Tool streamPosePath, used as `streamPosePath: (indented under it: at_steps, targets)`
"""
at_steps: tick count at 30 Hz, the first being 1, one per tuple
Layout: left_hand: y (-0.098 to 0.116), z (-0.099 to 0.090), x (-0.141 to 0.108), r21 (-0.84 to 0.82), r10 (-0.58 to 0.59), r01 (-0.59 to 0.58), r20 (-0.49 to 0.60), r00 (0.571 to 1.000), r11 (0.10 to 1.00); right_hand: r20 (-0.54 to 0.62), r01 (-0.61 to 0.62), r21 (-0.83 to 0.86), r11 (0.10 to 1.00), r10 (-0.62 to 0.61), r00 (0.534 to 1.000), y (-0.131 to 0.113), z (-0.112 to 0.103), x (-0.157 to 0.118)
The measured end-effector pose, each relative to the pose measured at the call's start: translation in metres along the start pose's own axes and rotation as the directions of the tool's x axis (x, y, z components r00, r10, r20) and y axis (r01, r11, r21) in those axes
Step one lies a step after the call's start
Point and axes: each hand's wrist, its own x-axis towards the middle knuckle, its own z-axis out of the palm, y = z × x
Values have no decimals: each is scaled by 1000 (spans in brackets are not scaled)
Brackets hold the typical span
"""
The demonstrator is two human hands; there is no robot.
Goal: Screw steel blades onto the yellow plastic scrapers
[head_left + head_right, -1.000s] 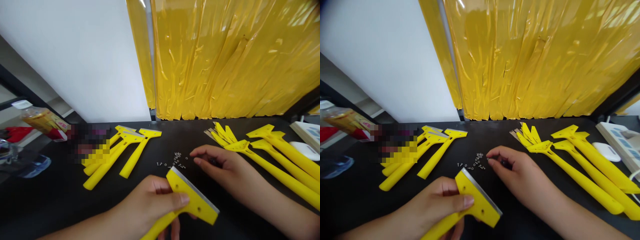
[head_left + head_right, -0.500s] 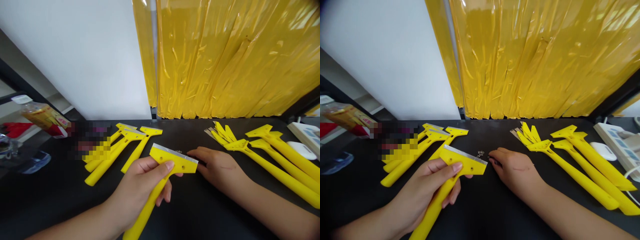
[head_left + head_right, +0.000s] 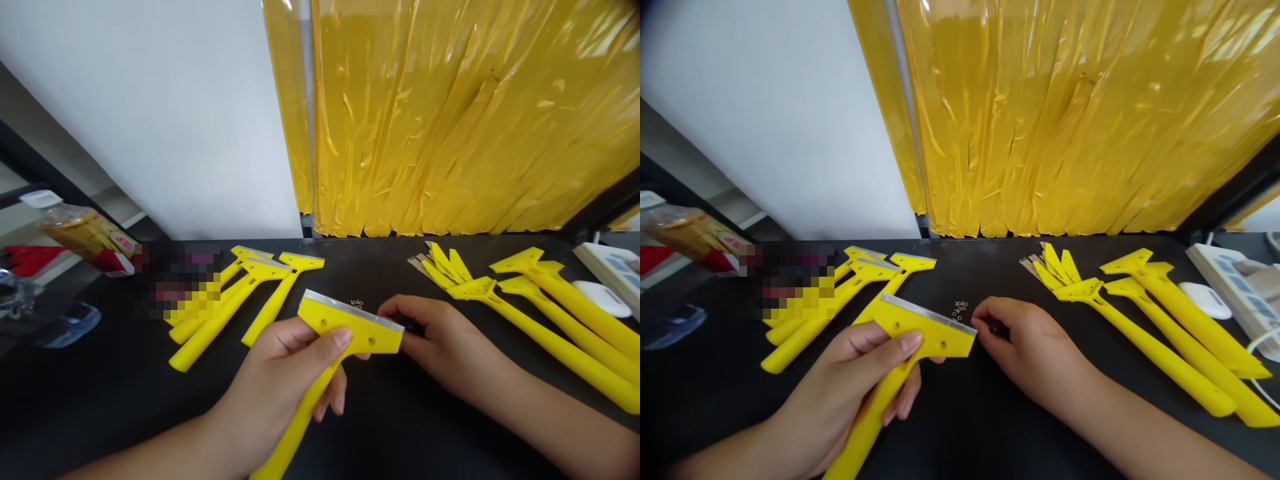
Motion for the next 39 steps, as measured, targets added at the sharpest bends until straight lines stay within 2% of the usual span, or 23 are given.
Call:
streamPosePath:
  at_steps: [2,4,6,10,14,19,29,32,37,39]
  targets:
    - [-2,1,-1,-14,9,-9,9,1000,1000,70,-95,310,946,77,995,-11,-2,-5]
    - [-3,2,-1,-22,14,-14,3,1000,1000,145,-186,531,827,127,981,-19,-2,-10]
    - [-5,3,-2,-26,15,-16,-1,1000,1000,219,-279,674,684,176,960,-23,0,-15]
    - [-5,2,-1,-48,20,-19,18,1000,999,330,-386,811,438,202,922,-21,7,-18]
    - [-6,2,1,-69,31,-28,36,999,997,381,-419,844,335,176,908,-19,10,-17]
    - [-7,3,2,-85,14,-12,27,1000,996,394,-426,854,301,162,905,-18,10,-15]
    - [-4,3,5,-59,-1,0,-19,1000,998,346,-361,876,320,104,933,-16,5,-19]
    - [-6,3,3,-57,-12,11,-14,1000,998,326,-334,861,383,90,941,-18,3,-18]
    - [-7,3,1,-64,-16,17,16,1000,998,304,-316,782,538,115,946,-18,0,-19]
    - [-6,3,2,-65,-31,32,18,999,997,295,-312,765,564,124,947,-18,0,-19]
